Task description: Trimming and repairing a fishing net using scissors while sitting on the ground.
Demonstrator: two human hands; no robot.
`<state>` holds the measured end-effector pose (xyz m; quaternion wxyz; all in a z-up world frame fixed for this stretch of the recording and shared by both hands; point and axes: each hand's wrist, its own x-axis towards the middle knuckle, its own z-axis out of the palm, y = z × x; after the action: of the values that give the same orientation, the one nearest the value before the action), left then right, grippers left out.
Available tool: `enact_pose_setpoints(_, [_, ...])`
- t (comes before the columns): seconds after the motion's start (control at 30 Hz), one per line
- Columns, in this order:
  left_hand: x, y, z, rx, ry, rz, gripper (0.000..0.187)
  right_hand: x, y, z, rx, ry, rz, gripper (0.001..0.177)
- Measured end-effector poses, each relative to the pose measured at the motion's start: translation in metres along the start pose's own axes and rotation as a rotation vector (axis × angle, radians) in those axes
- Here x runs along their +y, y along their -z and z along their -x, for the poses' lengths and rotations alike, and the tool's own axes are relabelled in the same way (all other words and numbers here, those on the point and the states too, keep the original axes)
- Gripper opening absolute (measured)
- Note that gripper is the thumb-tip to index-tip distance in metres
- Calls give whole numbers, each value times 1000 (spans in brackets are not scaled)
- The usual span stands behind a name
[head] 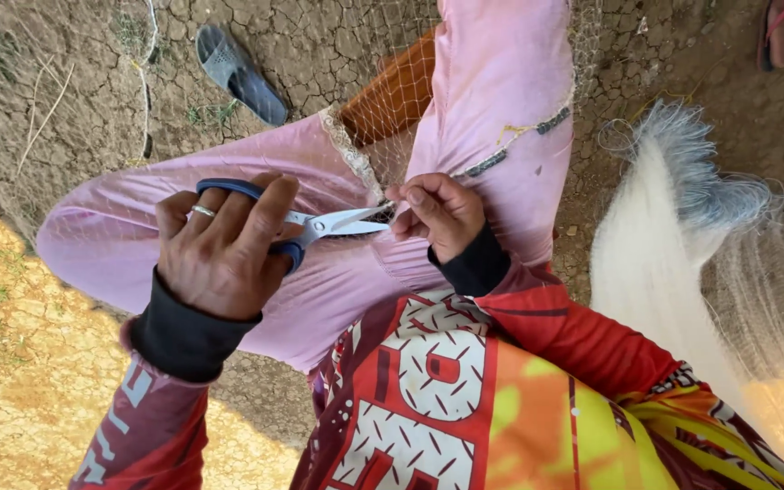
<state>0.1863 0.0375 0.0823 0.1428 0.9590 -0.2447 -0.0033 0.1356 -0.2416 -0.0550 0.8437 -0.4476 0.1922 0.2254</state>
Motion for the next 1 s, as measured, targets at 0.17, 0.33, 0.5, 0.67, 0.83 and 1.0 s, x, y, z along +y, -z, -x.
enact_pose_setpoints(0.17, [21,3,14,95,153,563,59,-23,3,-7,54,31,-54,19])
enact_pose_setpoints(0.33, [49,-4,38,207,550,1418,64,-56,0,-11,-20,157,-42,16])
enact_pose_setpoints(0.5, [65,-19,14,359,340,1582,79,-59,-17,-29,132,270,132,22])
enact_pose_setpoints(0.67, [73,-41,24,338,429,1448,70,-60,-30,-48,52,255,120,24])
enact_pose_setpoints(0.83, [52,-43,37,224,668,779,58,-62,-30,-46,22,190,194,38])
enact_pose_setpoints(1.0, [29,-49,57,90,710,545,65,-46,-24,-30,135,50,143,22])
